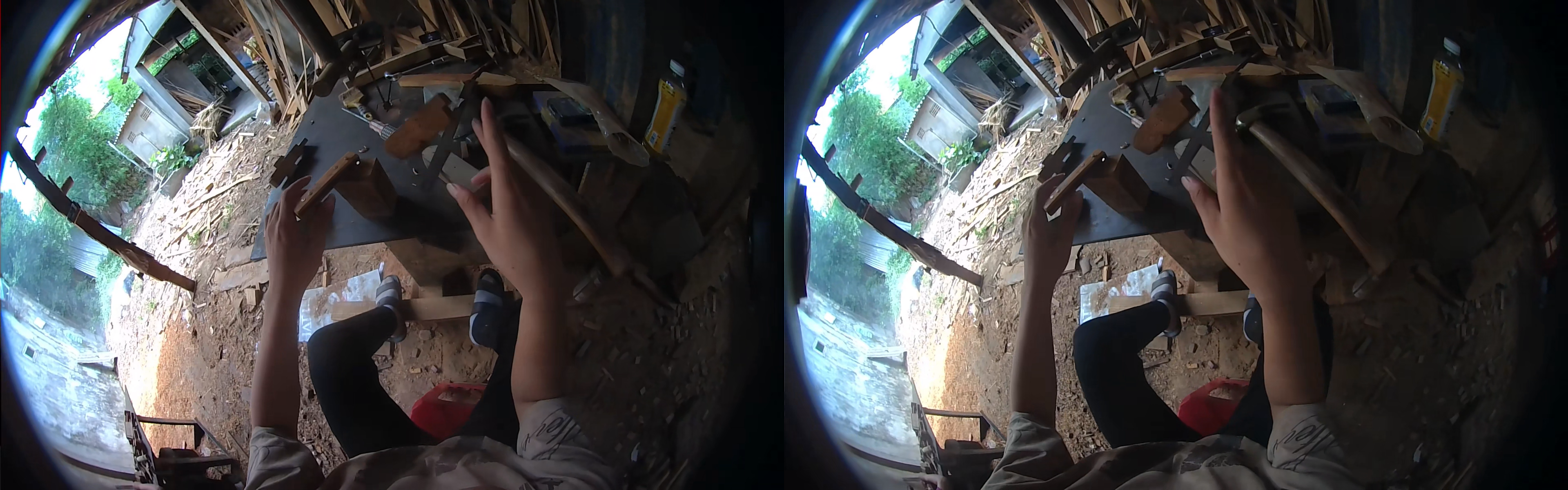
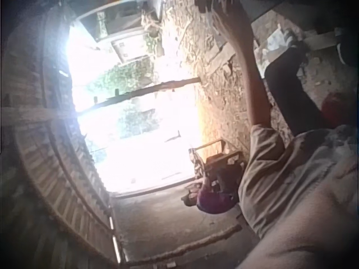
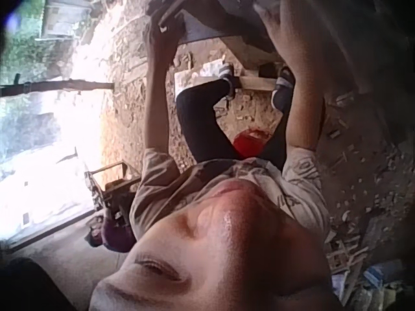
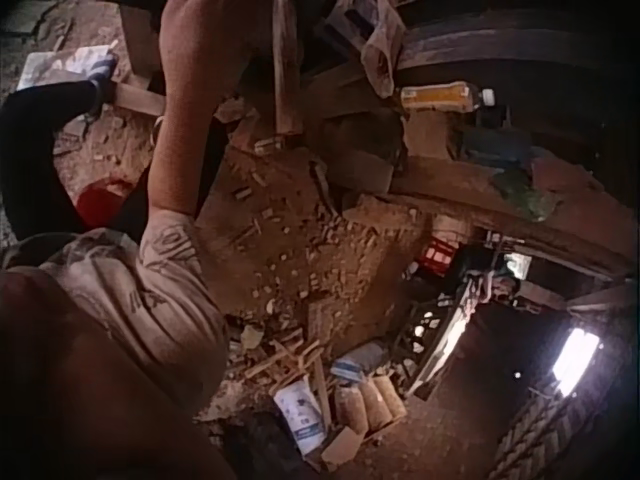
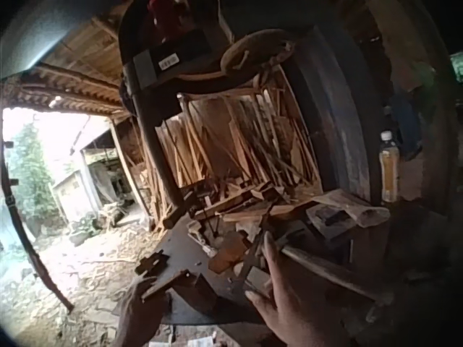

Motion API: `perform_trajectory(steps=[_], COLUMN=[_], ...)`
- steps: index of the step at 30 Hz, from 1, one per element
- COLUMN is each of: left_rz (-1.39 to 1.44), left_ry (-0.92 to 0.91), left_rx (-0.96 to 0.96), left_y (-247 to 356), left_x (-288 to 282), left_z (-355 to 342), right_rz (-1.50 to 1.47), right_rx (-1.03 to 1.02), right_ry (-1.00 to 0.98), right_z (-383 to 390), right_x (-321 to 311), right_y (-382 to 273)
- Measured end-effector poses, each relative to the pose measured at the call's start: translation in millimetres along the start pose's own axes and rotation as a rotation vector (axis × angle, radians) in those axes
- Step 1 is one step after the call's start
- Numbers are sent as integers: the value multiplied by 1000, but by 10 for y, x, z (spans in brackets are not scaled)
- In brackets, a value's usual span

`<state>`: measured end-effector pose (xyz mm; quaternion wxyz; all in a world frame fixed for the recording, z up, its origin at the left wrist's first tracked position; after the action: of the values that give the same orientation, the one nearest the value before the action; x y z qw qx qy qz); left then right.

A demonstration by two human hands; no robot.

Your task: The person is carving and shaping a small piece of wood using a hammer and possibly a chisel or small blade, working at a workshop bench.

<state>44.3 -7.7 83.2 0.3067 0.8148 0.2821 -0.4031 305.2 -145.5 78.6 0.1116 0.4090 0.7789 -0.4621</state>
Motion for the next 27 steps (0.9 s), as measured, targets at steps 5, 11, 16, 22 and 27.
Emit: perform_trajectory(steps=[5, 11, 16, 22, 27], left_rz=[214, 416, 654, 773, 662], left_ry=[-3, -53, 48, -17, -150], left_rx=[-110, -180, -20, 40, 101], left_y=[-145, 38, 204, 335, 510], left_x=[42, 64, 95, 217, 305], left_z=[14, 56, 298, 282, 248], right_rz=[70, 173, 112, -335, 8], right_rx=[-49, -184, -280, -165, -224], right_ry=[-228, -141, 63, -137, -165], right_z=[-31, -66, -105, -155, -106], right_x=[356, 680, 626, 537, 341], right_y=[-127, -134, -333, -167, -302])
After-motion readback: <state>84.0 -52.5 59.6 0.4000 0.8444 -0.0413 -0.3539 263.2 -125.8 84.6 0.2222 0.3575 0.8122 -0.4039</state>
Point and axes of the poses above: each hand's wrist, its own z-axis away from the middle knuckle, its own x-axis out of the palm, y = z × x, the point moved 9 cm from there along -z, towards the middle knuckle, and after that the axes turned 15 degrees about -y, right-handed, at the moved point
